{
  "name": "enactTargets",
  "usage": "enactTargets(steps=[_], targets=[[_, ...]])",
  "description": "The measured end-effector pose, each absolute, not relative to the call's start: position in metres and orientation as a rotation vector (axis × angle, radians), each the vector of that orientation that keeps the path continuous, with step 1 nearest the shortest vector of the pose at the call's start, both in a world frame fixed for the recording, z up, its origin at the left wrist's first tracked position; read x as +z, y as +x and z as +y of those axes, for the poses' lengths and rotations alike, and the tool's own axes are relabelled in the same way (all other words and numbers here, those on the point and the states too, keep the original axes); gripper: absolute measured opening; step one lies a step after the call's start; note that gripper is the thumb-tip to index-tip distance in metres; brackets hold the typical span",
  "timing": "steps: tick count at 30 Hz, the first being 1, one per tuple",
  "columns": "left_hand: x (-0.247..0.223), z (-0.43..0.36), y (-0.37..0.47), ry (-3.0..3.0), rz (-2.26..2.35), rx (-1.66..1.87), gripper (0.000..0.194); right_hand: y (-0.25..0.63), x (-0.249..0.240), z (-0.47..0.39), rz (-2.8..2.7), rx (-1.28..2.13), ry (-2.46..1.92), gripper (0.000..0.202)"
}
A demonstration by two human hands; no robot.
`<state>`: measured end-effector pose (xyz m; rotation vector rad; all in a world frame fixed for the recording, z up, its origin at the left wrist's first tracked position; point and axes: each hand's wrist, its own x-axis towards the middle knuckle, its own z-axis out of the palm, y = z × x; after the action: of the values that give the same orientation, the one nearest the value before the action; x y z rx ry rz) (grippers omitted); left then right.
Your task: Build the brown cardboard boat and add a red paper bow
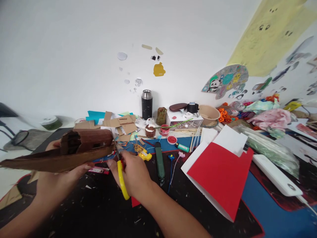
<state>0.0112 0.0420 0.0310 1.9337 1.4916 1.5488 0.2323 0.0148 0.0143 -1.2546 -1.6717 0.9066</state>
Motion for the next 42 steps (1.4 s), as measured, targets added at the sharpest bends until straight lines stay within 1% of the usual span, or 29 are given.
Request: enactTargets(steps=[6,11,19,24,27,32,37,42], targets=[[0.030,0.041,0.014,1.902,1.423,1.510,0.059,0.232,0.013,0.015,-1.663,0.896,-1.267,0.027],[0.029,0.038,0.014,1.892,1.424,1.496,0.056,0.231,0.013,0.016,-1.671,0.878,-1.280,0.031],[0.037,0.034,0.022,1.848,1.544,1.550,0.054,0.231,0.013,0.015,-1.668,0.878,-1.272,0.028],[0.038,0.033,0.022,1.822,1.558,1.542,0.065,0.229,0.014,0.015,-1.652,0.923,-1.283,0.025],[0.035,0.033,0.020,1.794,1.560,1.495,0.068,0.228,0.015,0.015,-1.643,0.924,-1.281,0.027],[0.035,0.031,0.019,1.859,1.561,1.502,0.065,0.227,0.018,0.014,-1.634,0.939,-1.291,0.035],[0.036,0.029,0.020,1.914,1.574,1.493,0.066,0.227,0.017,0.014,-1.615,0.957,-1.286,0.036],[0.042,0.028,0.024,1.965,1.568,1.496,0.064,0.226,0.016,0.014,-1.612,0.958,-1.279,0.038]])
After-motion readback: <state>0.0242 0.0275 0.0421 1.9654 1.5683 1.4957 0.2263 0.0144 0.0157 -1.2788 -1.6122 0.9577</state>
